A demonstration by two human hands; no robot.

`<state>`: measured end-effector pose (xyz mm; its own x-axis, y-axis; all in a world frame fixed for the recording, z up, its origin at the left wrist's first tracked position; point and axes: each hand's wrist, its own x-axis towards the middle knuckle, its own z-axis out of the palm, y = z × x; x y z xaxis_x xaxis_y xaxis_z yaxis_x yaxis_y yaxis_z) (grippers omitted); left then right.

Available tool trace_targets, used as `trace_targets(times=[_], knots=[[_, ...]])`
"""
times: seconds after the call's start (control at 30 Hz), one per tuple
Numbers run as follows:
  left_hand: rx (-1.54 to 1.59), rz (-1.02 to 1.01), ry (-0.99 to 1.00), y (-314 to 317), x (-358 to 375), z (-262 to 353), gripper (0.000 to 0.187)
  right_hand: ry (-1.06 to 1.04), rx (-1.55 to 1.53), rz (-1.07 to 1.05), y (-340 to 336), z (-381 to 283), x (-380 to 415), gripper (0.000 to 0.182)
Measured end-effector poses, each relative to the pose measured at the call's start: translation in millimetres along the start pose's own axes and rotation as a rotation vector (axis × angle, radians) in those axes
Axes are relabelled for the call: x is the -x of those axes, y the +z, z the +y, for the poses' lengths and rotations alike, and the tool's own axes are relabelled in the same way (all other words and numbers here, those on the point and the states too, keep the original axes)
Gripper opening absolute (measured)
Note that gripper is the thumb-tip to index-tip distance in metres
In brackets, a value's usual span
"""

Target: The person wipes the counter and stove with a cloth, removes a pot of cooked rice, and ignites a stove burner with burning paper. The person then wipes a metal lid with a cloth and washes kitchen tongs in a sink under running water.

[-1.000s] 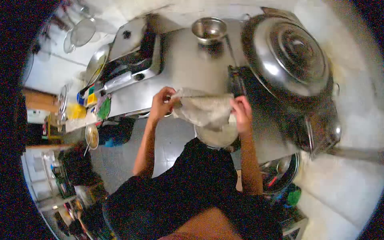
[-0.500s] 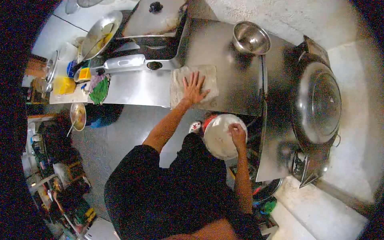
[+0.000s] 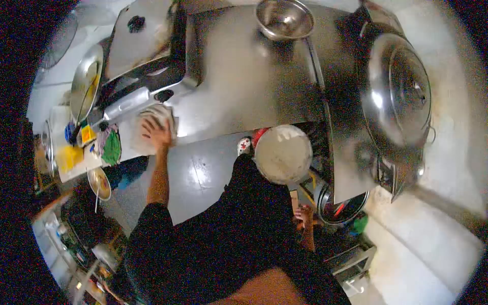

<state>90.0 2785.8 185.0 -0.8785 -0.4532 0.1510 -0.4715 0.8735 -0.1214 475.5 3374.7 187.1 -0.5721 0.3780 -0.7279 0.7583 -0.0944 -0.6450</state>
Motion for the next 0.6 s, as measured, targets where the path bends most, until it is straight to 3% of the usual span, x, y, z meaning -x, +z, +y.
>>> trace_targets(times=[0.03, 0.1, 0.3, 0.37, 0.47, 0.6], knots=[[0.138, -0.022, 0.111, -18, 9, 32, 0.085, 0.044, -0.002, 0.010, 2, 12, 10, 0.021], [0.044, -0.206, 0.282, -57, 30, 110, 0.086, 0.114, -0.002, 0.020, 8, 35, 25, 0.022], [0.354, -0.140, 0.820, -95, 82, 294, 0.082, 0.301, 0.063, 0.003, 21, 79, 67, 0.025], [0.458, -0.004, 0.965, -101, 86, 349, 0.082, 0.361, 0.077, -0.008, 27, 88, 82, 0.026], [0.468, 0.019, 1.083, -104, 92, 409, 0.079, 0.452, 0.071, -0.023, 34, 103, 102, 0.028], [0.553, 0.136, 1.082, -89, 108, 453, 0.079, 0.575, -0.004, -0.073, 45, 123, 123, 0.030]])
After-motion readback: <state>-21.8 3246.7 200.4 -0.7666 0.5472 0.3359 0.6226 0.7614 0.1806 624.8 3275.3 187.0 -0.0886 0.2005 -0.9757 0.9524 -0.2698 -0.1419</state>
